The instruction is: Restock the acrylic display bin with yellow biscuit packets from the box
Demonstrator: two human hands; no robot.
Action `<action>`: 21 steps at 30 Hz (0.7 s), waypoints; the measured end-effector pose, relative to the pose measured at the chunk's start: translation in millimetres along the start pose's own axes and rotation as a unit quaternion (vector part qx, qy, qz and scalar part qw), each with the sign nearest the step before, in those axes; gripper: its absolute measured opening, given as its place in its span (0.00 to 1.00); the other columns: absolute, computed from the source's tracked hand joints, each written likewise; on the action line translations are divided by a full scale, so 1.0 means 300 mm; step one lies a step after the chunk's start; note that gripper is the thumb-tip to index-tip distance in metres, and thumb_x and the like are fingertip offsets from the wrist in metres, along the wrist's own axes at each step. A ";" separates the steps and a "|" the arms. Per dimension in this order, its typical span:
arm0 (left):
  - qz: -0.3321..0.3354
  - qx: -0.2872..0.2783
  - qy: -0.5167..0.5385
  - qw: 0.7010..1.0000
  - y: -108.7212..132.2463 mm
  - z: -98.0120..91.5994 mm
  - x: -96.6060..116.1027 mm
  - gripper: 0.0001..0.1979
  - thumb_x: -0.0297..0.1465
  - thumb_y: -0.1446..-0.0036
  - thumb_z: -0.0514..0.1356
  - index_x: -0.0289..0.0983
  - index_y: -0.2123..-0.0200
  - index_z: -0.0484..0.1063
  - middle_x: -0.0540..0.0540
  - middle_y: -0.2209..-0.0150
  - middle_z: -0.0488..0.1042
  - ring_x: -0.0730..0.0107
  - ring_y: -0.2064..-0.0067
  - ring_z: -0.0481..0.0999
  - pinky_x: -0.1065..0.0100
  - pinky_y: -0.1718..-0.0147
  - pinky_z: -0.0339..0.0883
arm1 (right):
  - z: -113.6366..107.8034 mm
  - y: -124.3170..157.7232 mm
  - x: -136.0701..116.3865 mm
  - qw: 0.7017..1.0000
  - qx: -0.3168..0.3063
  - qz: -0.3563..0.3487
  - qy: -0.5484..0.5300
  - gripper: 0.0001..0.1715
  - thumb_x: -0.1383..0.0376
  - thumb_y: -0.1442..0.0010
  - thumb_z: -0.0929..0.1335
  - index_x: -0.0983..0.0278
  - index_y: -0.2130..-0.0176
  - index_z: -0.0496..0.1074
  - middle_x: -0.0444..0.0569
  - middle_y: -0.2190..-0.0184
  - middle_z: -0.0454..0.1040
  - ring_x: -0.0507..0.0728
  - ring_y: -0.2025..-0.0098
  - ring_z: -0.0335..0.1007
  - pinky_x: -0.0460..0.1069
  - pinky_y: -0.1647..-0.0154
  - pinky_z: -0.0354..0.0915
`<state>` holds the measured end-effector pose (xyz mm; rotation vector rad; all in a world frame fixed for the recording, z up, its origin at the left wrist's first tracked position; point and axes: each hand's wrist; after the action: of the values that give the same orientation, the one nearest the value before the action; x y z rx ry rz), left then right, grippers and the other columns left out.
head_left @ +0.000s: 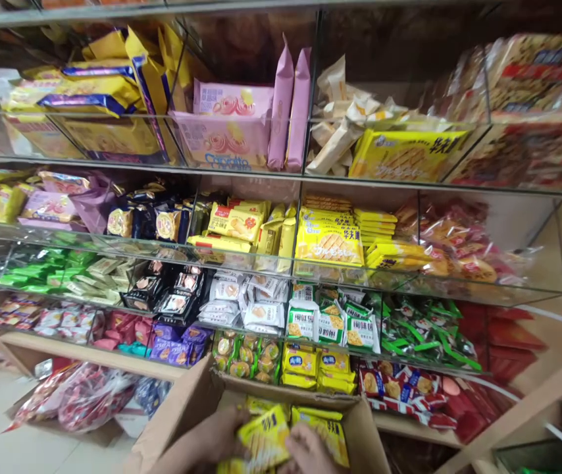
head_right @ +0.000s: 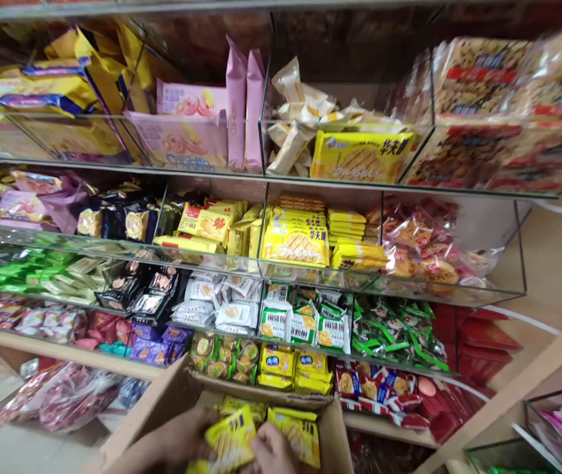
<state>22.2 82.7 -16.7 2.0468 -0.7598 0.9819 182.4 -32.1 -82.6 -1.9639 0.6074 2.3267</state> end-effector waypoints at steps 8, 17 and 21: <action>0.044 0.133 0.191 0.971 0.027 0.015 0.197 0.16 0.39 0.55 0.62 0.33 0.65 0.70 0.54 0.77 0.67 0.81 0.79 0.58 0.75 0.79 0.52 | -0.090 0.099 -0.324 0.989 0.005 -0.051 -0.136 0.16 0.54 0.51 0.69 0.62 0.69 0.62 0.39 0.79 0.69 0.51 0.77 0.69 0.45 0.78 0.62; 0.108 0.214 0.412 0.879 0.051 0.074 0.292 0.19 0.37 0.54 0.64 0.36 0.59 0.67 0.52 0.75 0.74 0.75 0.72 0.72 0.72 0.67 0.65 | -0.083 0.132 -0.364 0.981 0.068 -0.095 -0.156 0.16 0.55 0.49 0.68 0.63 0.65 0.65 0.44 0.69 0.73 0.52 0.74 0.70 0.46 0.79 0.64; 0.129 0.150 0.454 0.869 0.082 0.074 0.320 0.25 0.33 0.54 0.65 0.39 0.53 0.60 0.50 0.71 0.78 0.71 0.69 0.76 0.68 0.64 0.68 | -0.083 0.146 -0.380 0.979 0.126 -0.142 -0.069 0.19 0.53 0.46 0.65 0.63 0.59 0.65 0.50 0.61 0.73 0.57 0.67 0.72 0.50 0.74 0.67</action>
<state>63.6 32.6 61.3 1.4335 -0.3646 2.0995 216.5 -55.4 34.9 -1.6431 0.5396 2.0759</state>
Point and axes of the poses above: each hand's wrist, its own y-axis away from the middle knuckle, its own z-axis out of the palm, x = y × z
